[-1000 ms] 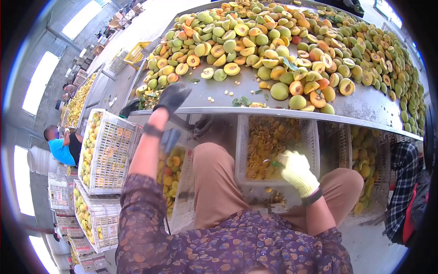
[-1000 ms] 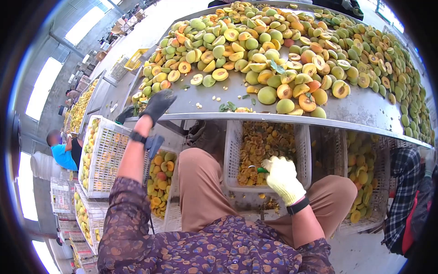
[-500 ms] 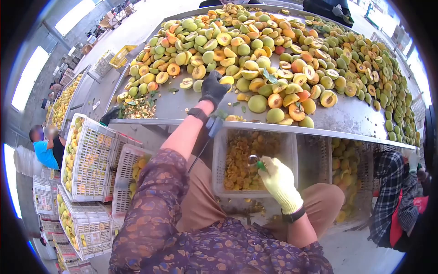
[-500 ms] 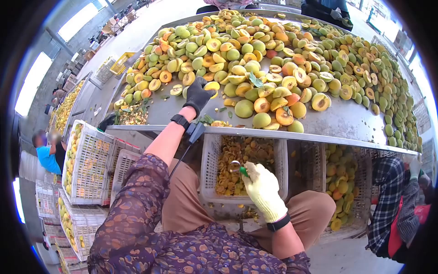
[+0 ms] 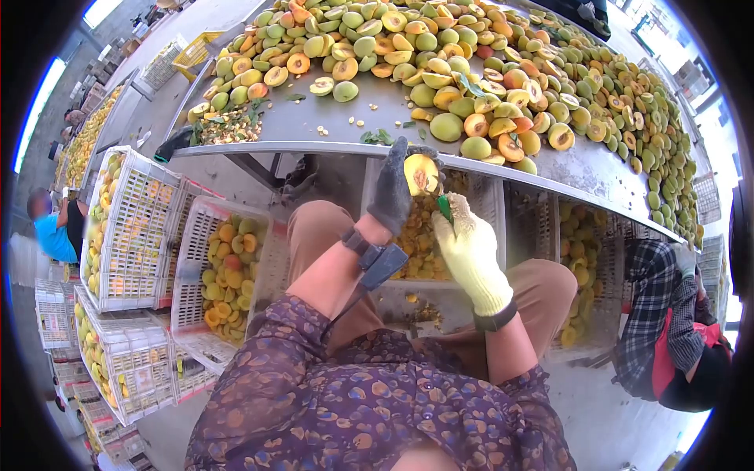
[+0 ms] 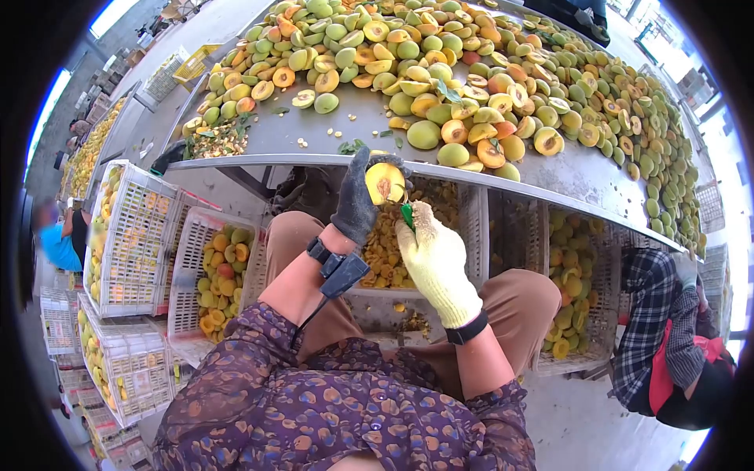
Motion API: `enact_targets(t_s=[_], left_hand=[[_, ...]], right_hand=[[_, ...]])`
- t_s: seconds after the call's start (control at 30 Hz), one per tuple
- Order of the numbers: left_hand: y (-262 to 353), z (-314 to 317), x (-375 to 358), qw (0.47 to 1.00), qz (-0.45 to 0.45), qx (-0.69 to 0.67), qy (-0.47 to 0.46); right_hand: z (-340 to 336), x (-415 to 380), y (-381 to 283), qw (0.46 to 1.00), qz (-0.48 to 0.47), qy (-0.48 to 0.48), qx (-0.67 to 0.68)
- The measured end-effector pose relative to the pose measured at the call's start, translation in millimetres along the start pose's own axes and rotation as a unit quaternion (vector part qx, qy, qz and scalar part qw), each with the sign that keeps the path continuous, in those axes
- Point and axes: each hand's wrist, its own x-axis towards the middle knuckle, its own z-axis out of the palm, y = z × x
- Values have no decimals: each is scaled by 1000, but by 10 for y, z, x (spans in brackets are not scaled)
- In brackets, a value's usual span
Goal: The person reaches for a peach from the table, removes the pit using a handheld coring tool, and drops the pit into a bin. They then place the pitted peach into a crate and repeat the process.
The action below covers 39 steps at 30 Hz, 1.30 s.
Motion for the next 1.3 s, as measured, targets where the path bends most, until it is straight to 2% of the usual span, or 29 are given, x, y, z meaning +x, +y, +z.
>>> enact_targets(t_s=[0.03,0.17,0.27,0.33,0.37,0.4,0.47,0.5,0.53,0.57,0.6,0.63,0.67,0.7,0.73,0.77,0.8,0.83,0.87,0.9,0.93,1.0,1.03,1.13,1.2,1.27,1.3], left_hand=[[-21,-16,39,990,-72,-122,-8],[-108,6,22,995,-60,-82,6],[-153,-15,-15,998,-60,-29,-20],[-159,-17,-33,976,78,204,-21],[-118,-4,-43,969,116,216,-30],[-70,0,-33,969,112,216,-29],[46,-6,6,995,-97,23,-25],[72,-43,35,992,-77,62,-81],[62,-84,81,991,-81,63,-81],[51,-116,131,977,-192,-3,-90],[29,-130,152,947,-299,-68,-98],[65,-55,118,948,-280,-140,-53],[-76,-35,97,948,-281,-139,-55],[-292,-30,80,998,-69,8,1],[-417,-36,40,975,147,155,58],[-98,177,-76,927,252,273,51],[-58,169,-71,928,249,274,49],[-40,150,-57,975,94,195,57],[-16,141,-40,990,-63,109,65],[7,141,-26,991,-72,110,37],[33,128,-11,990,-74,111,37],[82,93,16,986,-131,71,-78],[91,85,18,980,-125,113,-105],[52,104,-78,983,-136,89,-86],[48,144,-133,987,-122,67,-78],[48,162,-131,991,-104,42,-72],[33,151,-109,991,-116,-20,-66]], right_hand=[[21,9,1,1000,-7,11,-1],[53,51,-13,1000,-1,-3,-26],[166,41,81,996,-11,-13,-87],[233,22,146,983,14,-47,-175],[234,11,162,983,17,-50,-174],[230,8,185,983,2,-64,-172],[199,20,224,983,-9,-82,-165],[140,47,227,986,-14,-136,-97],[76,68,200,982,-19,-186,-28],[-11,83,110,973,45,-216,73],[-2,75,96,973,49,-214,75],[12,88,78,964,96,-201,146],[19,99,69,948,142,-186,216],[32,109,83,948,142,-183,217],[62,107,107,947,145,-178,223],[88,100,122,946,149,-173,230],[80,95,131,945,152,-172,232],[32,106,140,938,164,-216,215],[-34,132,126,929,175,-260,196],[-128,173,81,932,160,-281,166],[-230,208,21,898,211,-337,188],[-219,194,140,881,185,-368,232],[-187,177,220,880,186,-368,234],[-94,109,326,883,140,-363,264],[-61,52,286,828,192,-402,340],[-73,26,283,818,183,-389,382],[-118,13,300,798,186,-409,402]])
